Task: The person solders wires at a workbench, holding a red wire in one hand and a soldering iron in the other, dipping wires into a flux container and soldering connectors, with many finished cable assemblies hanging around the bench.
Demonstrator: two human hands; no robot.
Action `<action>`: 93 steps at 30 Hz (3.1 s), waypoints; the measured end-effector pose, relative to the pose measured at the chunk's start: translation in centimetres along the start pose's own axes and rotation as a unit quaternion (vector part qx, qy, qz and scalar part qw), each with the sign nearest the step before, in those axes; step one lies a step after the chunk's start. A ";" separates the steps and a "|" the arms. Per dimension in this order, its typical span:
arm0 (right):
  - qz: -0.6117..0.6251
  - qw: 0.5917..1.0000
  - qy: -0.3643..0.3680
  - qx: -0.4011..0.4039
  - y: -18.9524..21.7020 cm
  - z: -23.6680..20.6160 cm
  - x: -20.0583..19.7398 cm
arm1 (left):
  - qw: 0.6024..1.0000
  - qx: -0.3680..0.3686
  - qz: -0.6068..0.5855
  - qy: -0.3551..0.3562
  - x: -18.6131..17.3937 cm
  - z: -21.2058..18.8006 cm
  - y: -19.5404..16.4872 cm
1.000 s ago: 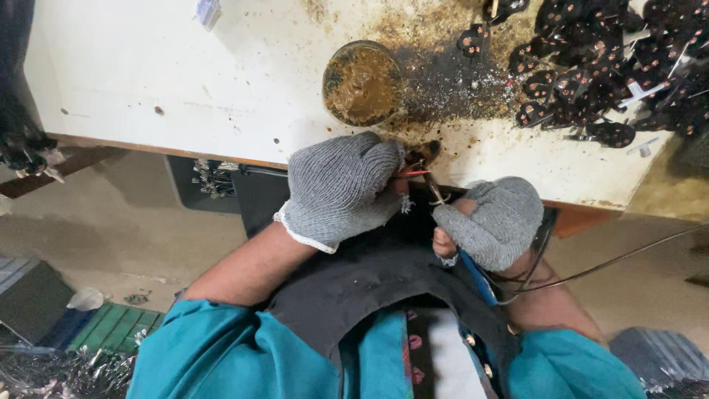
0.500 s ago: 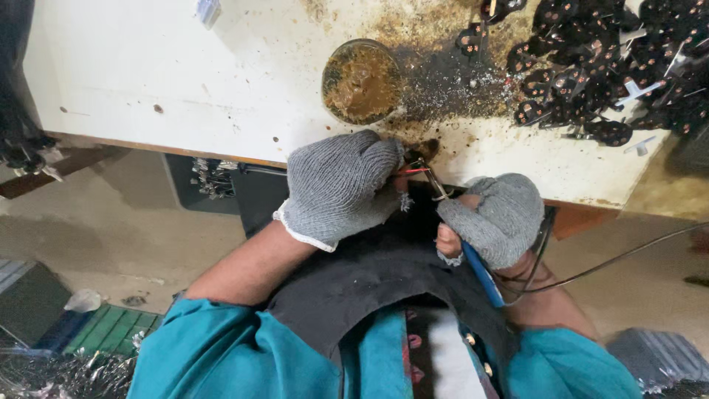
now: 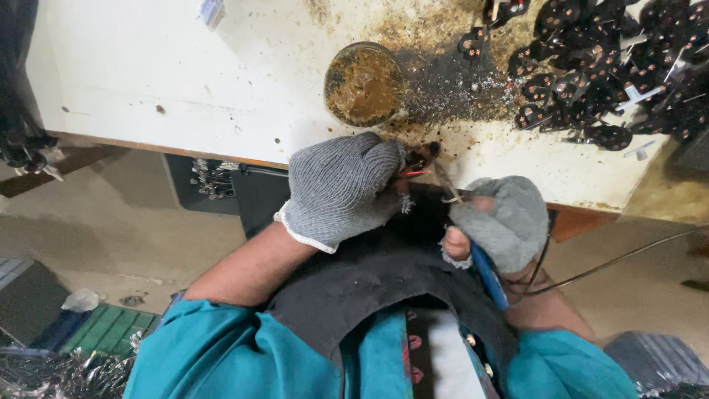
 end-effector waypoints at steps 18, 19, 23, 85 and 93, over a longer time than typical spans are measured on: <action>0.192 0.960 -0.079 0.187 -1.7 4.0 0.3 | 0.999 0.019 -0.008 -0.030 -0.2 -0.1 -0.1; 0.173 0.965 -0.068 0.184 -1.6 4.1 0.5 | 0.999 0.012 -0.004 -0.029 -0.1 -0.1 0.0; 0.159 0.971 -0.076 0.165 -1.8 3.8 0.5 | 0.999 0.017 0.002 -0.034 -0.1 -0.3 -0.2; 0.339 0.919 -0.026 0.199 -2.8 0.9 2.7 | 0.976 0.029 -0.216 0.028 0.0 -1.4 0.0; 0.261 0.945 -0.015 0.195 -3.1 -0.4 3.8 | 0.949 0.005 -0.314 0.006 -0.2 -1.7 0.3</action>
Point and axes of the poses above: each hand's wrist, its own z-axis towards the middle knuckle, its own x-axis out of the palm, y = z × x, the point moved 9 cm from there along z, towards the middle knuckle, and after that the axes turned 13 degrees about y, right-handed, at the moved point
